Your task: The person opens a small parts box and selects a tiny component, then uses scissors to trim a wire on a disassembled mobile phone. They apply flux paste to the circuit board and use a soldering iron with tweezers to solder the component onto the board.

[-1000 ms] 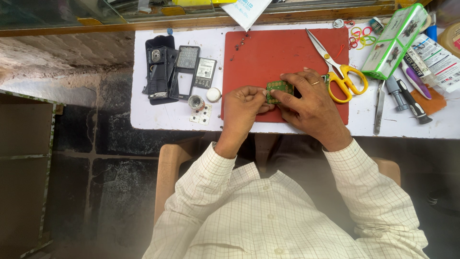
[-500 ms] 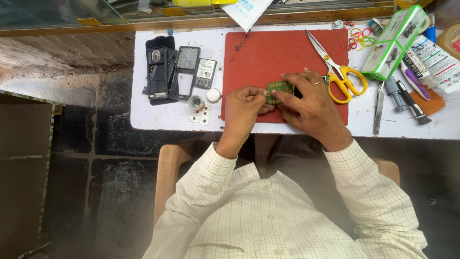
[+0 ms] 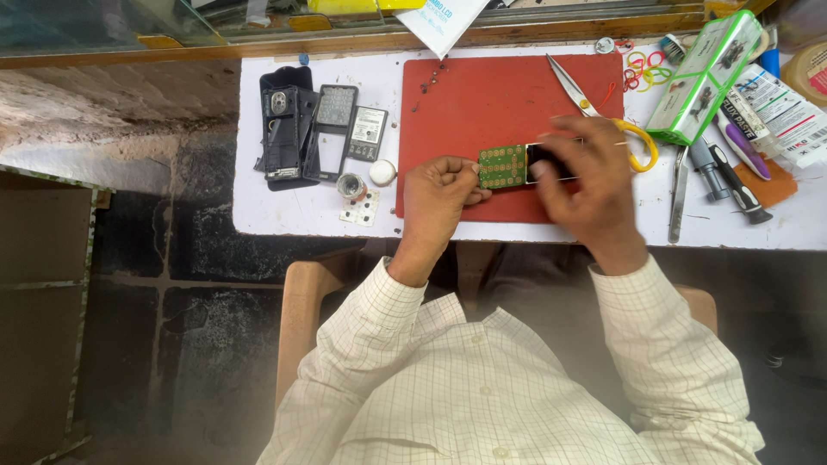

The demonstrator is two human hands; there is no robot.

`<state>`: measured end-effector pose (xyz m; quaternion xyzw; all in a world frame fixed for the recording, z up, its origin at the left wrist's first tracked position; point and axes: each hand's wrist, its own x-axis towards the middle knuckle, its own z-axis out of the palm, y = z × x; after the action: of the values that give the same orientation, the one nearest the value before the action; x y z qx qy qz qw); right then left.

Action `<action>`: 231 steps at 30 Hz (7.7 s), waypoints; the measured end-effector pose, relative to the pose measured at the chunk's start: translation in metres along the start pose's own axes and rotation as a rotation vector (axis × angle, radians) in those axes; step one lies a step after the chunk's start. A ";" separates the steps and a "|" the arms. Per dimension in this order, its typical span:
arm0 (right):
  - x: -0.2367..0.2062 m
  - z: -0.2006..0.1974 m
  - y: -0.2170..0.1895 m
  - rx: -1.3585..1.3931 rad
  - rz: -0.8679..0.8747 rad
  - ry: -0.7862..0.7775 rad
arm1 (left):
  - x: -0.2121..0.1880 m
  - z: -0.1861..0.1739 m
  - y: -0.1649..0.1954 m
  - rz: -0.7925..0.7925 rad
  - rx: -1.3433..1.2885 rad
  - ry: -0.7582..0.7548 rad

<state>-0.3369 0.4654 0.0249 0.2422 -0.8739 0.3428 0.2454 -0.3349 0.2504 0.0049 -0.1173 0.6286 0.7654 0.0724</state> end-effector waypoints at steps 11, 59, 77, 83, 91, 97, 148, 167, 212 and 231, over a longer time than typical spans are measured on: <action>-0.046 -0.037 0.039 -0.451 0.341 0.016 | -0.004 -0.004 -0.004 0.007 0.018 0.010; -0.111 -0.015 -0.086 1.357 1.076 -0.274 | -0.003 0.013 -0.032 0.031 -0.153 0.028; -0.103 0.002 -0.074 1.168 1.143 -0.252 | -0.008 0.018 -0.033 0.050 -0.087 0.038; -0.100 0.004 -0.073 1.132 1.141 -0.237 | -0.010 0.018 -0.031 0.058 -0.064 0.036; -0.101 0.007 -0.071 1.107 1.123 -0.242 | -0.010 0.019 -0.031 0.068 -0.060 0.050; -0.104 0.010 -0.070 1.132 1.098 -0.213 | -0.010 0.019 -0.031 0.076 -0.050 0.044; -0.090 -0.038 -0.016 0.774 1.042 0.163 | 0.007 0.012 -0.050 0.045 -0.145 0.012; -0.047 -0.031 0.059 -0.388 0.547 0.040 | 0.004 -0.019 -0.041 0.050 -0.069 -0.004; -0.025 0.044 -0.026 0.952 0.799 -0.112 | -0.019 0.009 -0.033 0.260 0.044 -0.089; -0.043 0.014 0.014 0.094 0.446 0.212 | -0.010 0.008 -0.039 0.112 0.031 0.028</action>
<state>-0.3158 0.4749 -0.0166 0.0175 -0.8582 0.4522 0.2423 -0.3160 0.2668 -0.0275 -0.0915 0.6471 0.7566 0.0223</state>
